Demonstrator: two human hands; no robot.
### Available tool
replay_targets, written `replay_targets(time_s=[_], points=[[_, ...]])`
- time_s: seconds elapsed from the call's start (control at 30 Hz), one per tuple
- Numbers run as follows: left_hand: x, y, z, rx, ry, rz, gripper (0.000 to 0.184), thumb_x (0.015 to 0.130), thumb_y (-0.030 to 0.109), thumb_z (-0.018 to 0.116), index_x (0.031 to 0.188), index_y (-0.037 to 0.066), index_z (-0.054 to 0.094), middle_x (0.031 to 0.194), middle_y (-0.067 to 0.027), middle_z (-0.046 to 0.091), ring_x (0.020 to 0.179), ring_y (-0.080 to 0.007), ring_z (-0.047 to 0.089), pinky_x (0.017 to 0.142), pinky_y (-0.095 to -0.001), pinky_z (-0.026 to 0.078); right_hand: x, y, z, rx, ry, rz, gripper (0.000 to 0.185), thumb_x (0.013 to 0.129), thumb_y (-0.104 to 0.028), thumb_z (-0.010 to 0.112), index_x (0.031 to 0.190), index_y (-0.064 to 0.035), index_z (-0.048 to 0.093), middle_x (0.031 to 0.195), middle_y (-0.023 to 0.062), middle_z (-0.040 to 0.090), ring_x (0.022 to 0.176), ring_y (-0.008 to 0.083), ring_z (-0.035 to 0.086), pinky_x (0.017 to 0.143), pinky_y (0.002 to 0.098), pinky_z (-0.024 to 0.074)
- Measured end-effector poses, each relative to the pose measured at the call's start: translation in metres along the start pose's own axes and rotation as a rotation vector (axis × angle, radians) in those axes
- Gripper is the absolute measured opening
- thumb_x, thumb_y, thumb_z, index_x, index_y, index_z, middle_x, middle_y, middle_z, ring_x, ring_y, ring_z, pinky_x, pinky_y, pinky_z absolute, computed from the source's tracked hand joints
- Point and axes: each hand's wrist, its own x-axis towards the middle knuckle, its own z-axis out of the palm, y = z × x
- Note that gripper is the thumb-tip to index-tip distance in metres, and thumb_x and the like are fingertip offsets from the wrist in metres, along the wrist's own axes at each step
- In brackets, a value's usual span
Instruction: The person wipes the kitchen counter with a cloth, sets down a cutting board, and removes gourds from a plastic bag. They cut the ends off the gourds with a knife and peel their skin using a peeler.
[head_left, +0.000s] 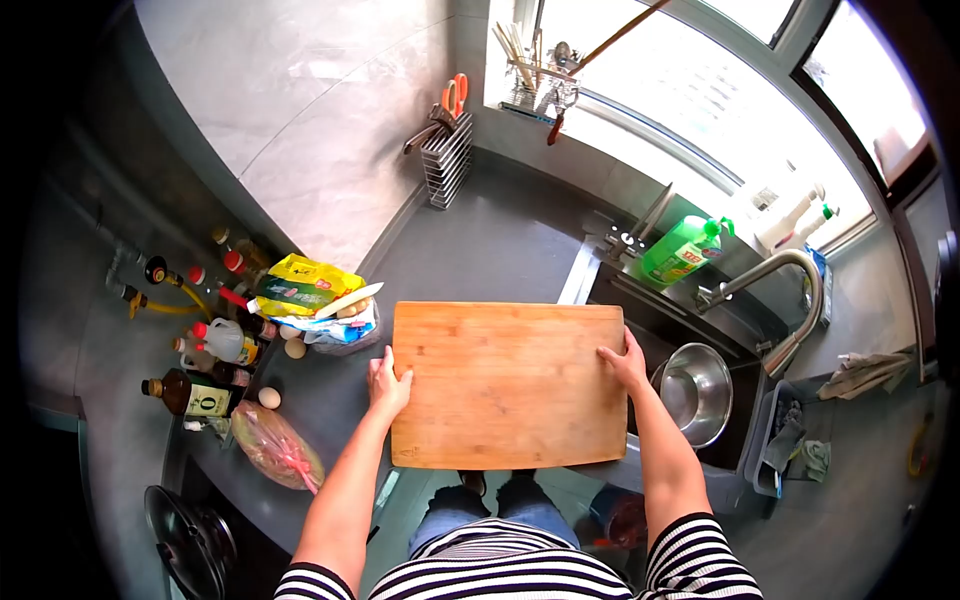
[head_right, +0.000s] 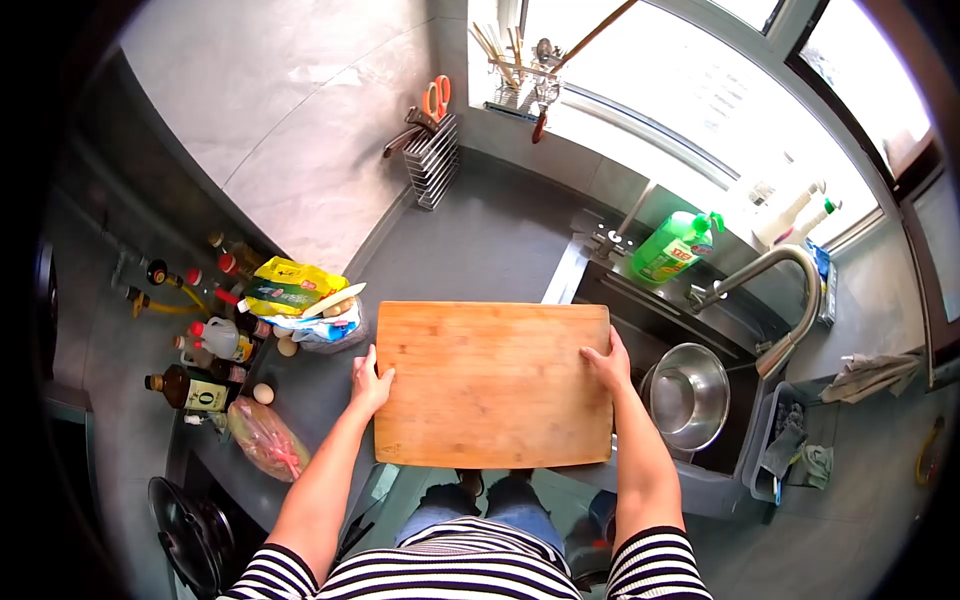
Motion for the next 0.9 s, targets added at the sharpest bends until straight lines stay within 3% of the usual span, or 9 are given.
replay_targets(time_s=[0.13,0.23,0.3,0.33,0.47,0.6,0.7,0.83,0.9], points=[[0.000,-0.015,0.009,-0.016,0.067,0.020,0.074,0.079,0.020,0.073,0.143,0.006,0.040,0.125,-0.0163,0.048,0.117,-0.0352,0.046,0.104,-0.0417,0.037,0.002,-0.004,0.009,-0.011,-0.032,0.043,0.072,0.076,-0.007,0.077,0.139,-0.0009,0.043,0.126,0.0107,0.061,0.113,0.0184,0.058,0.098,0.0297,0.0436],[-0.010,-0.015,0.011,-0.025,0.145,0.030,0.070,0.077,0.014,0.072,0.140,0.007,0.044,0.129,-0.0136,0.047,0.121,-0.0348,0.044,0.103,-0.0449,0.037,0.009,0.004,0.014,0.041,-0.051,0.021,0.078,0.071,-0.016,0.083,0.137,0.0007,0.044,0.127,0.0167,0.059,0.115,0.0232,0.058,0.099,0.0327,0.0442],[-0.025,0.000,-0.003,0.062,0.208,0.149,0.067,0.076,0.012,0.071,0.138,0.007,0.047,0.138,-0.0128,0.043,0.127,-0.0352,0.040,0.105,-0.0464,0.035,0.016,0.018,0.015,-0.133,-0.006,-0.035,0.079,0.070,-0.018,0.083,0.137,-0.0002,0.044,0.126,0.0181,0.057,0.115,0.0289,0.057,0.099,0.0360,0.0443],[-0.029,0.002,-0.002,0.050,0.215,0.158,0.066,0.076,0.012,0.071,0.137,0.007,0.048,0.141,-0.0128,0.041,0.129,-0.0354,0.038,0.106,-0.0468,0.034,0.009,-0.013,0.012,-0.413,0.019,0.000,0.086,0.068,-0.019,0.083,0.140,-0.0031,0.040,0.130,0.0197,0.050,0.119,0.0347,0.050,0.101,0.0411,0.0421],[-0.053,0.016,-0.012,-0.009,0.277,0.146,0.065,0.076,0.012,0.071,0.137,0.007,0.048,0.145,-0.0146,0.038,0.132,-0.0364,0.035,0.107,-0.0482,0.032,0.011,-0.060,0.047,-0.646,0.049,-0.409,0.083,0.072,-0.013,0.078,0.144,-0.0120,0.037,0.137,0.0161,0.042,0.125,0.0355,0.041,0.104,0.0475,0.0342],[-0.088,0.024,-0.050,-0.021,0.387,0.175,0.066,0.078,0.011,0.069,0.139,0.011,0.046,0.146,-0.0166,0.037,0.134,-0.0367,0.035,0.109,-0.0478,0.030,-0.001,-0.120,0.129,-0.449,-0.254,-0.775,0.067,0.073,-0.012,0.077,0.133,-0.0086,0.049,0.129,0.0181,0.049,0.121,0.0367,0.044,0.101,0.0464,0.0373],[-0.114,0.012,-0.098,0.080,0.583,0.149,0.067,0.077,0.011,0.069,0.140,0.009,0.044,0.144,-0.0166,0.038,0.133,-0.0359,0.037,0.106,-0.0479,0.032,-0.040,-0.170,0.198,-0.283,-0.570,-0.818,0.051,0.075,-0.014,0.075,0.123,-0.0066,0.057,0.119,0.0163,0.057,0.111,0.0361,0.053,0.095,0.0443,0.0422],[-0.147,-0.062,-0.144,0.183,0.754,-0.199,0.067,0.076,0.015,0.072,0.136,0.007,0.043,0.137,-0.0174,0.044,0.125,-0.0385,0.042,0.102,-0.0481,0.036,-0.111,-0.214,0.279,-0.253,-0.790,-1.058,0.041,0.077,-0.018,0.074,0.114,-0.0072,0.062,0.108,0.0120,0.063,0.105,0.0333,0.057,0.088,0.0430,0.0457],[-0.160,-0.104,-0.149,0.131,0.672,-0.408,0.057,0.076,0.020,0.074,0.125,0.010,0.047,0.135,-0.0171,0.043,0.121,-0.0399,0.046,0.095,-0.0446,0.043,-0.151,-0.236,0.308,-0.263,-1.011,-0.959,0.037,0.080,-0.022,0.071,0.113,-0.0078,0.063,0.105,0.0115,0.064,0.102,0.0339,0.058,0.087,0.0434,0.0463]])
